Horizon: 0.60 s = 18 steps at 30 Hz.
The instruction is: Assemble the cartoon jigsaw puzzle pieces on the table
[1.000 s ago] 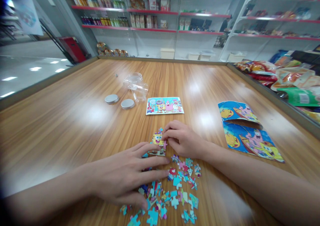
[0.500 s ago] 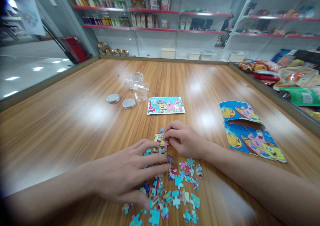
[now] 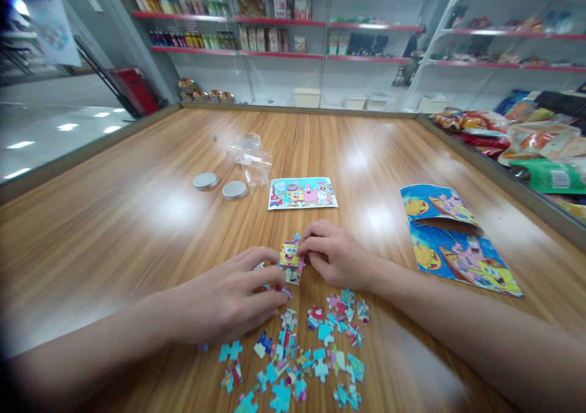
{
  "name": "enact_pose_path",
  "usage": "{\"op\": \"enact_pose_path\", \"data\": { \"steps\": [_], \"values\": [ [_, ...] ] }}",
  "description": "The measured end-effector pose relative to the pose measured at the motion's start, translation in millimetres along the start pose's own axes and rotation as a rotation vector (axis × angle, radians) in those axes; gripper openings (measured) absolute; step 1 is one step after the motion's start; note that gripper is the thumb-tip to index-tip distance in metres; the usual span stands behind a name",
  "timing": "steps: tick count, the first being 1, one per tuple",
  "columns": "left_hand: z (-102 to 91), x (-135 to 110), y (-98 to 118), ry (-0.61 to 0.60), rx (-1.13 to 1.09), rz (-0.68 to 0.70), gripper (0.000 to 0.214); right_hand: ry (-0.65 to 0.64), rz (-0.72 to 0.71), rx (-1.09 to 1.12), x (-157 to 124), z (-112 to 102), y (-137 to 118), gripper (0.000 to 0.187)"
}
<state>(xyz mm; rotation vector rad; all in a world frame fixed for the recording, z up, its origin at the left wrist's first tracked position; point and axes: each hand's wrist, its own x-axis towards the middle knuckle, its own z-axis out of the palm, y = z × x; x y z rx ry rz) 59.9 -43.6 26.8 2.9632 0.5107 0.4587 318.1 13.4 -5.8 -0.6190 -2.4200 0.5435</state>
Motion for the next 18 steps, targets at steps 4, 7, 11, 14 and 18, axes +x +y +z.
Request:
{"op": "enact_pose_path", "data": {
  "steps": [4,7,11,14,18],
  "values": [
    [-3.5,-1,-1,0.01,0.011,-0.009,0.027,0.002,-0.004,-0.005,0,0,0,0.026],
    [-5.1,-4,-5,-0.024,0.023,-0.033,0.024,0.006,0.003,-0.012,0,0,0,0.025],
    [-6.6,-8,-12,-0.092,0.042,-0.12,0.018,0.035,0.006,-0.032,-1,0,0,0.025],
    [-9.0,-9,-15,-0.129,0.052,-0.178,0.018,0.059,0.013,-0.042,-1,0,1,0.024],
    [-8.9,-8,-13,-0.144,0.036,-0.211,0.021,0.073,0.016,-0.051,-1,0,1,0.024]
  ]
}}
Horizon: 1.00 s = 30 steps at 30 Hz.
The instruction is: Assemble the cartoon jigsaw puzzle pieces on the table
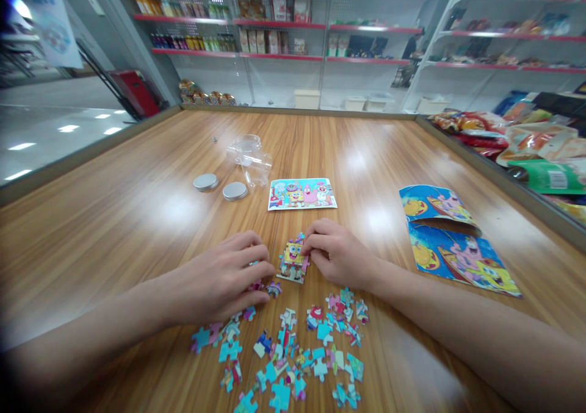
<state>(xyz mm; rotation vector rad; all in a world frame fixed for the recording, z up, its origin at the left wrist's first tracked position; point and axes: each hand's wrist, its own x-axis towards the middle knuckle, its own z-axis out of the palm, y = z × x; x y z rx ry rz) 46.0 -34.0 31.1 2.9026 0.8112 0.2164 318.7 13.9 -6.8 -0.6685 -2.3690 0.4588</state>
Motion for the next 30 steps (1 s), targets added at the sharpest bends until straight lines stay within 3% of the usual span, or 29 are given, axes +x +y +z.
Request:
{"op": "enact_pose_path", "data": {
  "steps": [8,22,30],
  "values": [
    [10.4,2,4,0.049,-0.045,-0.004,0.015,0.016,0.01,-0.01,0,-1,-1,0.026],
    [6.2,4,1,0.012,-0.047,-0.107,0.018,0.031,0.05,-0.06,0,-2,-1,0.024],
    [5.7,3,-8,0.053,0.012,-0.215,0.02,-0.075,-0.017,-0.016,1,-2,-3,0.02]
  ]
}}
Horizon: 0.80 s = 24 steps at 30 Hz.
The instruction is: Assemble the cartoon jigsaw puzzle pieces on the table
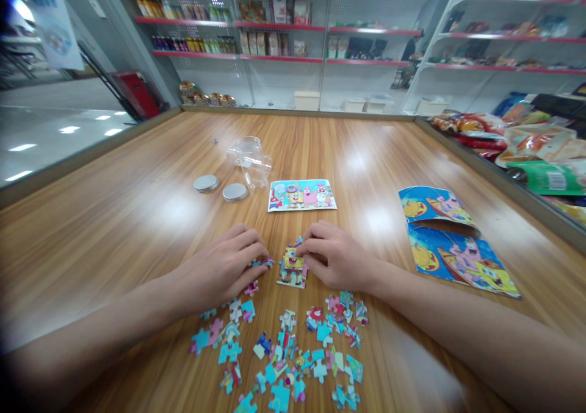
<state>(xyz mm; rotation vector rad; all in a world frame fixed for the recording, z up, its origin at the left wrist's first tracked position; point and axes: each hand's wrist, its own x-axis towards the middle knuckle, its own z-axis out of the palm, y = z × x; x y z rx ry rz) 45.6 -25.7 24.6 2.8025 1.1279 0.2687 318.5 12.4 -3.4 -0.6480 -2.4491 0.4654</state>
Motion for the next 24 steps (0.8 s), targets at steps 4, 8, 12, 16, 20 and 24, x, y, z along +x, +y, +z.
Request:
{"op": "enact_pose_path", "data": {
  "steps": [4,8,12,16,20,24],
  "values": [
    [1.6,-0.2,-0.9,0.021,-0.007,-0.025,0.019,-0.065,-0.065,0.048,0.8,-2.1,-3.4,0.024],
    [3.3,-1.6,-1.2,0.066,-0.025,-0.028,0.018,-0.109,-0.122,0.071,2.8,-4.7,-6.7,0.023],
    [4.0,-2.1,-1.6,0.069,-0.046,-0.01,0.019,-0.134,-0.155,0.083,3.8,-6.0,-7.9,0.022],
    [4.1,-1.4,-1.4,0.041,-0.071,-0.03,0.015,-0.144,-0.156,0.079,3.6,-6.0,-8.3,0.022],
    [4.0,-1.1,-0.7,0.045,-0.123,-0.044,0.01,-0.144,-0.161,0.072,3.8,-6.6,-8.9,0.022],
    [4.5,-0.8,0.4,0.081,-0.163,-0.037,0.005,-0.146,-0.164,0.072,4.3,-7.5,-8.9,0.021]
  ]
}}
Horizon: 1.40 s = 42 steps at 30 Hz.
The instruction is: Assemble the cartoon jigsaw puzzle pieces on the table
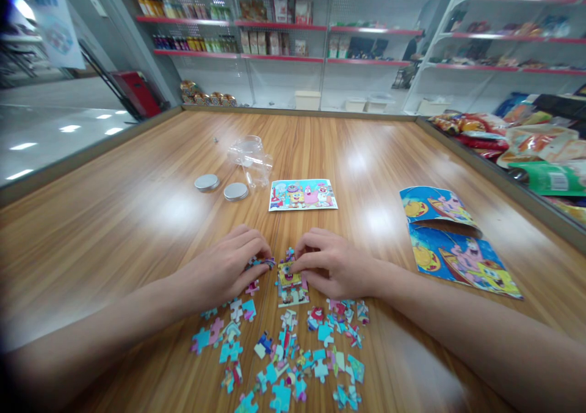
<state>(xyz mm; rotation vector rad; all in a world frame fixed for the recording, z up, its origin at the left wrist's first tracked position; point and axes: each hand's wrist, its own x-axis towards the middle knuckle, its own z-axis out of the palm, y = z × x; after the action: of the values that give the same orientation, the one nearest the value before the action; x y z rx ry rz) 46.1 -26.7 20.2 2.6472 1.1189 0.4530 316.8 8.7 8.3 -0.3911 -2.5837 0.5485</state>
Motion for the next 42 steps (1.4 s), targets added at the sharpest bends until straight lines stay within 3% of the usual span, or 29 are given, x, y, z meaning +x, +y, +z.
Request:
{"op": "enact_pose_path", "data": {
  "steps": [13,24,31,37,42],
  "values": [
    [7.7,0,-2,0.074,-0.028,0.073,0.003,-0.044,-0.023,-0.012,1,-1,-2,0.019],
    [15.5,1,1,0.268,-0.174,0.082,0.007,-0.045,-0.013,-0.025,0,0,-1,0.017],
    [17.5,0,4,0.136,-0.05,0.121,0.019,-0.033,-0.011,0.003,1,0,-1,0.018],
    [8.3,-1,3,0.07,0.007,0.297,0.026,-0.038,0.004,-0.007,-1,2,-1,0.018],
    [3.7,-1,1,0.033,0.056,0.229,0.03,-0.039,0.006,-0.008,0,3,0,0.018]
  ]
}}
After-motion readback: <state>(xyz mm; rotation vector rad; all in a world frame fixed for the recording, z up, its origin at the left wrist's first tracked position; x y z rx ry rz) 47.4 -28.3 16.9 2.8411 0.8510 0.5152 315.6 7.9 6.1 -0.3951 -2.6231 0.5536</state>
